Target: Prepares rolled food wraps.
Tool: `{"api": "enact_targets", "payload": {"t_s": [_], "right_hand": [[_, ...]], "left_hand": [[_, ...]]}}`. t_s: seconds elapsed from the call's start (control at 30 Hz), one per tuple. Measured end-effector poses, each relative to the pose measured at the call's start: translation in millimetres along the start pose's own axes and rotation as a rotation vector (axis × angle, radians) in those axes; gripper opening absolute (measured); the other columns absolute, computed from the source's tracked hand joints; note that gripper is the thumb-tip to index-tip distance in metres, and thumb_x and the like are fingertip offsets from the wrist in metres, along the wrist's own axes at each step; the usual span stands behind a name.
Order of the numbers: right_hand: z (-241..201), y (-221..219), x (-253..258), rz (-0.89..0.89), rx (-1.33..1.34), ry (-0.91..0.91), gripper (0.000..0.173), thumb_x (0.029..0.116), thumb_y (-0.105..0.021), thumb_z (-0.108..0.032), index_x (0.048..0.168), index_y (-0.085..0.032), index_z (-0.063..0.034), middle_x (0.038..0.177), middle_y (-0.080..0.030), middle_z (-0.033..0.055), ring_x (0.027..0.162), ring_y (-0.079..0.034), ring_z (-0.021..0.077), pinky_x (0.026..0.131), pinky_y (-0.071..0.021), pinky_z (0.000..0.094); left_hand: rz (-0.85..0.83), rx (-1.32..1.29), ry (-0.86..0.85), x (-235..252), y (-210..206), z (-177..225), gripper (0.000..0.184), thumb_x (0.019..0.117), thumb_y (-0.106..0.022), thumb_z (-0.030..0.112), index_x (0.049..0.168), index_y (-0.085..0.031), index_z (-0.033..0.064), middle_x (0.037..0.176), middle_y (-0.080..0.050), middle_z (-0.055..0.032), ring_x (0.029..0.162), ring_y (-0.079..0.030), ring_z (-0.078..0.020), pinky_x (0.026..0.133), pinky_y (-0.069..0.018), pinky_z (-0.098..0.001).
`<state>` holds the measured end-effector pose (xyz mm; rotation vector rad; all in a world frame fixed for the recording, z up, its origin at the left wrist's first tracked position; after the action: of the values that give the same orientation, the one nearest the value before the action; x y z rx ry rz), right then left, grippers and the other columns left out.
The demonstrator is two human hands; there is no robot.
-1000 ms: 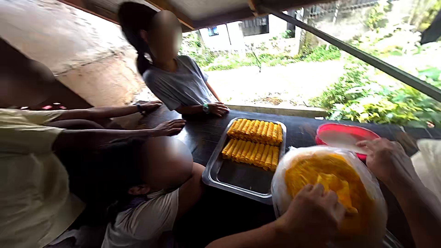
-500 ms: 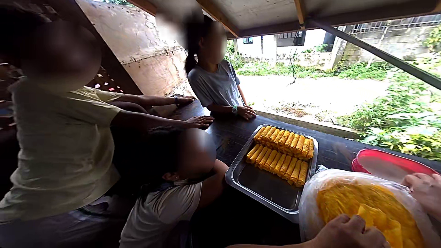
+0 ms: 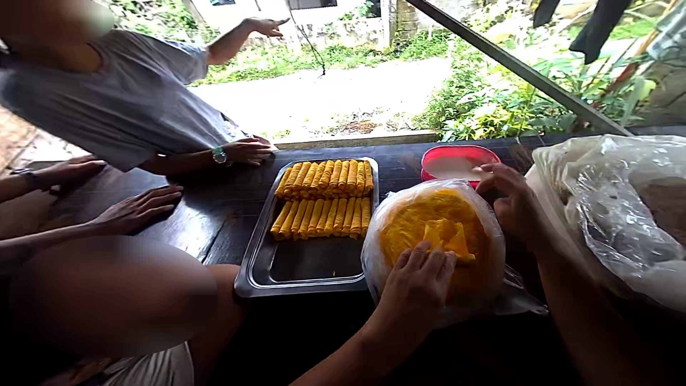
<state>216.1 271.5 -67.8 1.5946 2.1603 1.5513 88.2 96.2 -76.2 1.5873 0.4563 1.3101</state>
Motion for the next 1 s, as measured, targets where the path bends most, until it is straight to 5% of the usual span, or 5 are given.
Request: {"api": "enact_targets", "payload": {"t_s": [0.13, 0.23, 0.63, 0.83, 1.0], "right_hand": [[-49, -15, -61, -0.004, -0.045, 0.254, 0.060, 0.0858, -0.050, 0.006, 0.123, -0.074, -0.0348, 0.145, -0.061, 0.0095, 0.145, -0.043, 0.0416, 0.114, -0.0272, 0.0751], [-49, -29, -71, -0.080, -0.287, 0.294, 0.074, 0.0844, -0.058, 0.011, 0.135, -0.066, -0.0419, 0.154, -0.052, 0.0115, 0.150, -0.032, 0.0485, 0.110, -0.0155, 0.0843], [-51, -31, -65, -0.134, -0.285, 0.376, 0.068, 0.0879, -0.059, 0.010, 0.133, -0.067, -0.0409, 0.153, -0.054, 0.0102, 0.148, -0.037, 0.0474, 0.110, -0.0186, 0.0836], [-63, -28, -39, -0.159, -0.358, 0.346, 0.081, 0.0789, -0.061, 0.019, 0.136, -0.066, -0.0373, 0.156, -0.050, 0.0112, 0.150, -0.032, 0.0457, 0.112, -0.0167, 0.0821], [-75, -49, -36, -0.348, -0.277, 0.351, 0.070, 0.0879, -0.060, 0.013, 0.135, -0.068, -0.0383, 0.156, -0.051, 0.0083, 0.150, -0.035, 0.0442, 0.113, -0.0206, 0.0805]], "left_hand": [[-0.022, -0.022, -0.032, 0, -3, -4, 0.030, 0.0974, -0.059, 0.010, 0.124, -0.072, 0.0128, 0.121, -0.072, -0.0066, 0.122, -0.065, -0.0285, 0.101, -0.0529, -0.0410], [-0.032, -0.025, -0.045, 1, -4, -6, 0.029, 0.1004, -0.059, 0.020, 0.125, -0.072, 0.0135, 0.120, -0.072, -0.0062, 0.121, -0.065, -0.0277, 0.101, -0.0521, -0.0407], [-0.032, -0.014, -0.052, -1, -7, -11, 0.030, 0.1007, -0.058, 0.026, 0.126, -0.071, 0.0170, 0.122, -0.072, -0.0047, 0.126, -0.062, -0.0308, 0.107, -0.0488, -0.0450], [-0.032, -0.011, -0.067, -1, -9, -12, 0.031, 0.1002, -0.058, 0.027, 0.126, -0.071, 0.0180, 0.122, -0.071, -0.0052, 0.124, -0.063, -0.0312, 0.105, -0.0492, -0.0478], [-0.024, -0.018, -0.063, -3, -10, -15, 0.029, 0.0999, -0.058, 0.026, 0.124, -0.072, 0.0185, 0.121, -0.072, -0.0038, 0.124, -0.063, -0.0283, 0.105, -0.0493, -0.0481]]}}
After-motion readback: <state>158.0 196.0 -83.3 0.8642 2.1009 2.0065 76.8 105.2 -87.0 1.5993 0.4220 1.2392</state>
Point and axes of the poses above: each hand's wrist, its own x-axis towards the middle knuckle, its own y-axis out of the back of the hand, z = x × y, the point moved 9 cm from there along x, towards the middle knuckle
